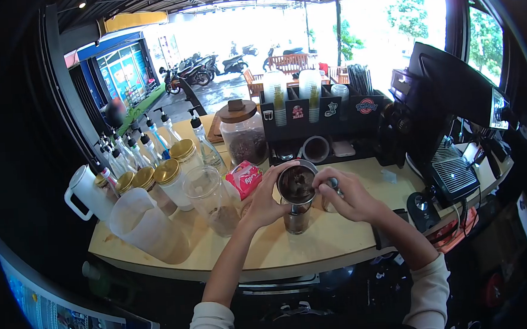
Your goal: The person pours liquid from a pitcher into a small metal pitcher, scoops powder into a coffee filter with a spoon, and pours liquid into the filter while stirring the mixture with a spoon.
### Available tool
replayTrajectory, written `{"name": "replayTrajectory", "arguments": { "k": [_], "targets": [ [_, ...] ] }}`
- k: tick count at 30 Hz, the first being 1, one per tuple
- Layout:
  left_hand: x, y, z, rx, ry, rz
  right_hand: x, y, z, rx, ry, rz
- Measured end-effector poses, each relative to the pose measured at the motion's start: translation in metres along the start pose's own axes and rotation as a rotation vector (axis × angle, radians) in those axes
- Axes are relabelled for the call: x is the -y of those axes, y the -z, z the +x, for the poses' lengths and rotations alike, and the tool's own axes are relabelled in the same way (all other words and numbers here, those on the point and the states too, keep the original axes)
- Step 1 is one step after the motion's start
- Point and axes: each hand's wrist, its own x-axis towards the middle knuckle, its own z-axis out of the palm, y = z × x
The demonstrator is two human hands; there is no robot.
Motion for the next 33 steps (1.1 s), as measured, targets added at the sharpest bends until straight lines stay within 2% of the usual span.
{"name": "replayTrajectory", "arguments": {
  "k": [4,7,10,12,16,18,22,24,27,31,33],
  "targets": [
    [0.008,-0.004,-0.002,-0.038,-0.035,-0.016,0.001,-0.003,-0.005,0.006,-0.004,-0.055],
    [0.016,-0.006,-0.005,-0.090,-0.025,-0.086,-0.003,-0.003,-0.006,-0.048,-0.019,0.038],
    [0.016,-0.009,-0.005,-0.110,-0.031,-0.092,-0.005,-0.006,-0.007,-0.046,0.020,-0.060],
    [0.014,-0.010,-0.006,-0.116,-0.041,-0.104,-0.006,-0.007,-0.004,-0.105,-0.001,0.026],
    [0.013,-0.007,-0.005,-0.078,-0.073,-0.017,-0.006,-0.006,-0.003,-0.065,-0.067,0.062],
    [0.013,-0.006,-0.006,-0.061,-0.080,0.021,-0.011,-0.006,-0.001,-0.161,-0.118,0.170],
    [0.013,-0.003,-0.005,-0.042,-0.070,0.053,-0.016,-0.004,0.001,-0.075,-0.054,0.129],
    [0.010,-0.004,-0.007,-0.053,-0.064,0.038,-0.013,0.000,0.002,-0.126,-0.176,0.223],
    [0.008,-0.001,-0.005,-0.035,-0.077,0.113,-0.016,-0.004,0.003,-0.067,-0.086,0.122],
    [0.007,-0.003,-0.006,-0.050,-0.104,0.153,-0.008,-0.002,0.005,-0.125,-0.141,0.138],
    [0.004,-0.004,-0.006,-0.092,-0.051,0.161,-0.013,-0.004,0.006,-0.126,-0.069,0.106]
  ]
}}
